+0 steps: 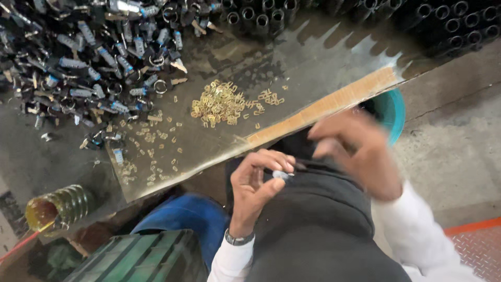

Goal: The person sits at a workbench and assembles small cylindrical parts by hand. They pick a small light-colored insert, press it into a black cylindrical body, and place the finished assembly onto a growing pile of completed units on the table.

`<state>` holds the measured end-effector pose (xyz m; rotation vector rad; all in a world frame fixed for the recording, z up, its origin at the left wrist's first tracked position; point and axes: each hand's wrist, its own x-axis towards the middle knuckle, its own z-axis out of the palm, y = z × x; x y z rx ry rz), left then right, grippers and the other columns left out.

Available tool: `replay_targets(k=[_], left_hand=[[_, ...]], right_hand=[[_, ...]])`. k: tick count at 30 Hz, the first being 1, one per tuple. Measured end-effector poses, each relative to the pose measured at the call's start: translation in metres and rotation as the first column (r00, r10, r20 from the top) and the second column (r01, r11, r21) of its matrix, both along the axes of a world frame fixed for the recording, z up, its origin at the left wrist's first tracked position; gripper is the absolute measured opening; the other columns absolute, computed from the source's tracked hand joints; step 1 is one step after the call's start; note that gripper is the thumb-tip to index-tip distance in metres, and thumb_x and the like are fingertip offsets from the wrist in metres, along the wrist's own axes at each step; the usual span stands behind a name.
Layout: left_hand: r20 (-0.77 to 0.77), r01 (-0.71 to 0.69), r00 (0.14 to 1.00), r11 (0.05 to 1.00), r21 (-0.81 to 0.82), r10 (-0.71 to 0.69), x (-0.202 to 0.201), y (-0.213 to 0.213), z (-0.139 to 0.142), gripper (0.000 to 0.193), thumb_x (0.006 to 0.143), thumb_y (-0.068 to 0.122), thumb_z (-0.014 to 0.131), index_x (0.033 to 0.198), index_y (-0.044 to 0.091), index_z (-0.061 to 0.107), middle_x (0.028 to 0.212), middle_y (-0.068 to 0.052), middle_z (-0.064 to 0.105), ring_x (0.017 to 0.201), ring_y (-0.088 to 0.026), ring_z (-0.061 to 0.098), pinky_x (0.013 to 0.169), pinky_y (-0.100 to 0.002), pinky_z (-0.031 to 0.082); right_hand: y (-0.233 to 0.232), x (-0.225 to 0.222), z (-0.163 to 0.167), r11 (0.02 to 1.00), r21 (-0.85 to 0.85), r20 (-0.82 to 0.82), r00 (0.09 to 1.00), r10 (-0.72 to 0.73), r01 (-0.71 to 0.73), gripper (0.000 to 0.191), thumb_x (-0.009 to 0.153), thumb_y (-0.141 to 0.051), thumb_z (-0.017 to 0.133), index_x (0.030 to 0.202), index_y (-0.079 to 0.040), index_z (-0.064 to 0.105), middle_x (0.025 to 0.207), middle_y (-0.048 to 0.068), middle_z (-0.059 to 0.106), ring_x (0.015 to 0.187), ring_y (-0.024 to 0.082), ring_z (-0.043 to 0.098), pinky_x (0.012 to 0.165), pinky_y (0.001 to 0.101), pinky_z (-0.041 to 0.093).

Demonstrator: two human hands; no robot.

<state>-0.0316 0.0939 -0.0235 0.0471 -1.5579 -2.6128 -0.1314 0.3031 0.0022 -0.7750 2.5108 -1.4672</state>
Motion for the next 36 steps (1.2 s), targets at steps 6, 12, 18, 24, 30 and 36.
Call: replay_targets(k=[6, 12, 18, 24, 30, 36], left_hand=[[0.212, -0.015, 0.977, 0.998, 0.059, 0.002, 0.015, -0.009, -0.009, 0.019, 0.098, 0.012, 0.070, 0.110, -0.001, 0.063, 0.088, -0.008, 0.068, 0.071, -0.012, 0.064, 0.065, -0.025, 0.052], [0.204, -0.071, 0.976, 0.997, -0.008, 0.071, 0.021, -0.009, -0.016, 0.019, 0.097, 0.013, 0.073, 0.108, -0.001, 0.067, 0.082, -0.003, 0.064, 0.068, -0.007, 0.060, 0.061, -0.021, 0.049], [0.204, -0.084, 0.974, 0.994, -0.066, 0.096, 0.021, -0.008, -0.017, 0.020, 0.095, 0.013, 0.074, 0.108, -0.001, 0.072, 0.087, 0.000, 0.063, 0.070, -0.004, 0.057, 0.061, -0.019, 0.045], [0.201, -0.130, 0.969, 0.989, -0.078, 0.143, 0.015, -0.008, -0.014, 0.021, 0.094, 0.013, 0.075, 0.108, -0.002, 0.072, 0.089, -0.001, 0.065, 0.073, -0.005, 0.057, 0.065, -0.021, 0.046], [0.281, -0.274, 0.931, 0.954, 0.118, 0.232, 0.016, -0.011, -0.011, 0.029, 0.098, 0.011, 0.072, 0.120, -0.008, 0.071, 0.083, -0.001, 0.060, 0.072, -0.009, 0.053, 0.065, -0.026, 0.044], [0.350, -0.193, 0.935, 0.750, 0.633, -0.054, 0.018, -0.013, -0.002, 0.043, 0.103, 0.016, 0.067, 0.138, -0.008, 0.061, 0.091, -0.002, 0.058, 0.078, -0.011, 0.053, 0.072, -0.030, 0.048]], right_hand=[[0.033, -0.117, -0.013, 0.917, 0.175, -0.687, 0.712, -0.147, 0.358, 0.030, 0.092, 0.000, 0.080, 0.117, -0.001, 0.063, 0.121, 0.014, 0.056, 0.119, 0.031, 0.053, 0.099, 0.0407, 0.043], [0.039, -0.167, -0.051, 0.834, 0.352, -0.799, 0.600, 0.031, 0.425, 0.043, 0.082, -0.017, 0.089, 0.117, -0.007, 0.066, 0.127, 0.013, 0.056, 0.122, 0.035, 0.047, 0.108, 0.0493, 0.039], [0.047, -0.169, -0.069, 0.860, 0.326, -0.794, 0.608, 0.023, 0.393, 0.052, 0.086, -0.013, 0.085, 0.131, -0.005, 0.061, 0.141, 0.012, 0.049, 0.131, 0.033, 0.043, 0.115, 0.0446, 0.039], [0.044, -0.167, -0.059, 0.872, 0.351, -0.715, 0.699, 0.015, 0.340, 0.040, 0.083, -0.009, 0.089, 0.116, -0.006, 0.065, 0.122, 0.014, 0.060, 0.124, 0.036, 0.051, 0.107, 0.0476, 0.041], [0.036, -0.121, -0.025, 0.991, 0.047, -0.279, 0.954, -0.109, 0.127, 0.034, 0.092, -0.010, 0.082, 0.114, -0.003, 0.057, 0.114, 0.013, 0.062, 0.104, 0.025, 0.062, 0.092, 0.0346, 0.051], [0.003, -0.025, -0.024, 0.839, -0.541, 0.252, 0.963, 0.093, 0.061, 0.055, 0.094, -0.042, 0.083, 0.109, -0.005, 0.045, 0.092, 0.011, 0.057, 0.073, 0.019, 0.058, 0.061, 0.0315, 0.051]])
